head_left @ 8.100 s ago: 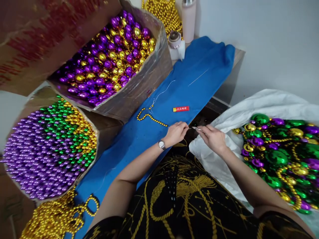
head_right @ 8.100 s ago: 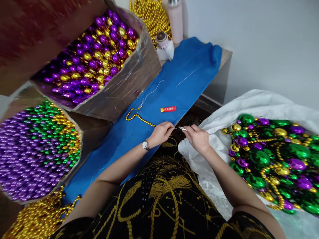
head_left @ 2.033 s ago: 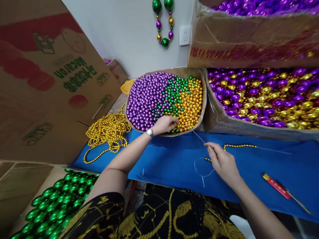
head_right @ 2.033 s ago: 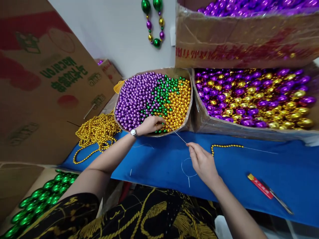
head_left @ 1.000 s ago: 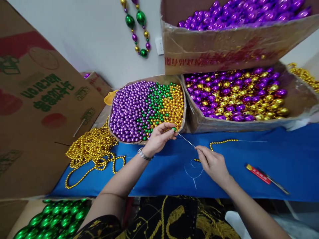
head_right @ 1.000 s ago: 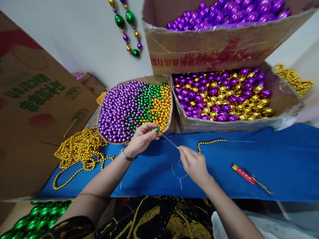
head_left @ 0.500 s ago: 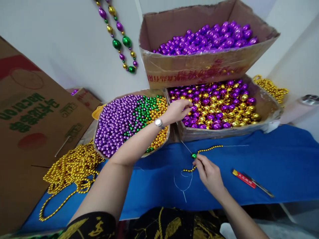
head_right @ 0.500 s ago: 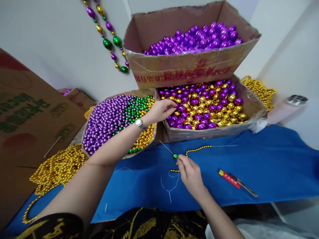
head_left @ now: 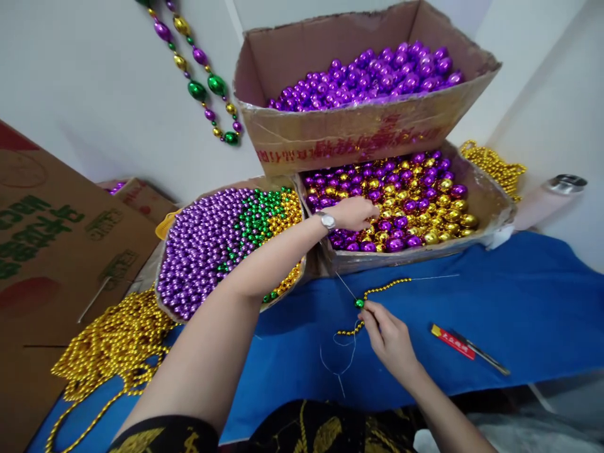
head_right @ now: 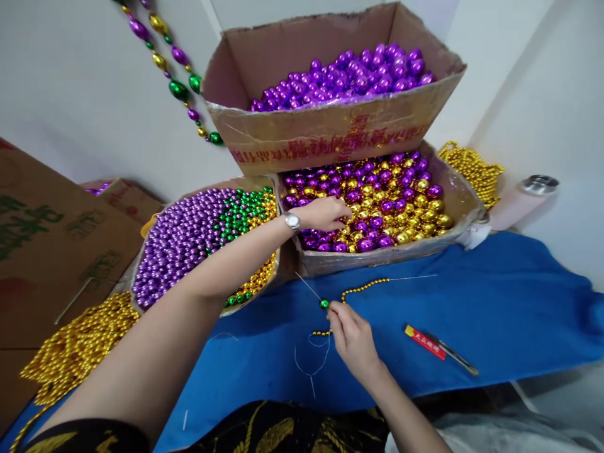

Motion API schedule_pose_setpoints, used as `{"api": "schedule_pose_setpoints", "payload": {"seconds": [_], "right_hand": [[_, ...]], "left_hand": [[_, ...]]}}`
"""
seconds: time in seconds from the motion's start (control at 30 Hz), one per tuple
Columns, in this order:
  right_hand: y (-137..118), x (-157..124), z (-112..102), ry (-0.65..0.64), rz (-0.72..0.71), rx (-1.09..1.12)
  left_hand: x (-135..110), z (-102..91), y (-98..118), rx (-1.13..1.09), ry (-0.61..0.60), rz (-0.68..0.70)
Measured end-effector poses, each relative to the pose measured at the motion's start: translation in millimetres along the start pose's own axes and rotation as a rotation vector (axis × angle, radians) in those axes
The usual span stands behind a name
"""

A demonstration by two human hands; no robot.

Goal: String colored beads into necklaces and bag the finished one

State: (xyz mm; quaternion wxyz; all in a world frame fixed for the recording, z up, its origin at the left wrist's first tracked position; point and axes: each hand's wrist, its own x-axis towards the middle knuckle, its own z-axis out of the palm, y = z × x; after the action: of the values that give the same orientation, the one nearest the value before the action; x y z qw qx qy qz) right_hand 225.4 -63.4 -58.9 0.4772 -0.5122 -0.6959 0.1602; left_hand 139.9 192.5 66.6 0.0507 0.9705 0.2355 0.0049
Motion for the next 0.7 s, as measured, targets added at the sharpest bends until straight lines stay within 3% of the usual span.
{"api": "schedule_pose_setpoints", "payload": {"seconds": [0.1, 0.2, 0.3, 0.37, 0.47, 0.57, 0.7], "right_hand": [[0, -2, 0, -0.005, 0.019, 0.000], [-1, -4, -2, 0.000, 0.017, -0.022], [-3, -3, -5, 0.016, -0.001, -0.053], [-6, -2, -9, 0.047, -0.029, -0.068], [-9, 2, -15, 0.113, -0.062, -0.098], [-14, 8, -17, 0.117, -0.109, -0.116], [-20, 15, -7, 0.038, -0.193, -0.137]], "left_hand": [[21, 10.0, 20, 0.004, -0.145, -0.076], [34, 14.2, 29, 0.004, -0.210, -0.132], [23, 5.8, 24, -0.161, -0.077, -0.149], [-4, -4.3, 18, -0.467, 0.147, -0.131], [-69, -12.9, 17, -1.138, 0.422, -0.129], [-137, -2.4, 30, -1.663, 0.524, -0.205], [-189, 29.7, 54, -1.976, 0.662, -0.389]]}}
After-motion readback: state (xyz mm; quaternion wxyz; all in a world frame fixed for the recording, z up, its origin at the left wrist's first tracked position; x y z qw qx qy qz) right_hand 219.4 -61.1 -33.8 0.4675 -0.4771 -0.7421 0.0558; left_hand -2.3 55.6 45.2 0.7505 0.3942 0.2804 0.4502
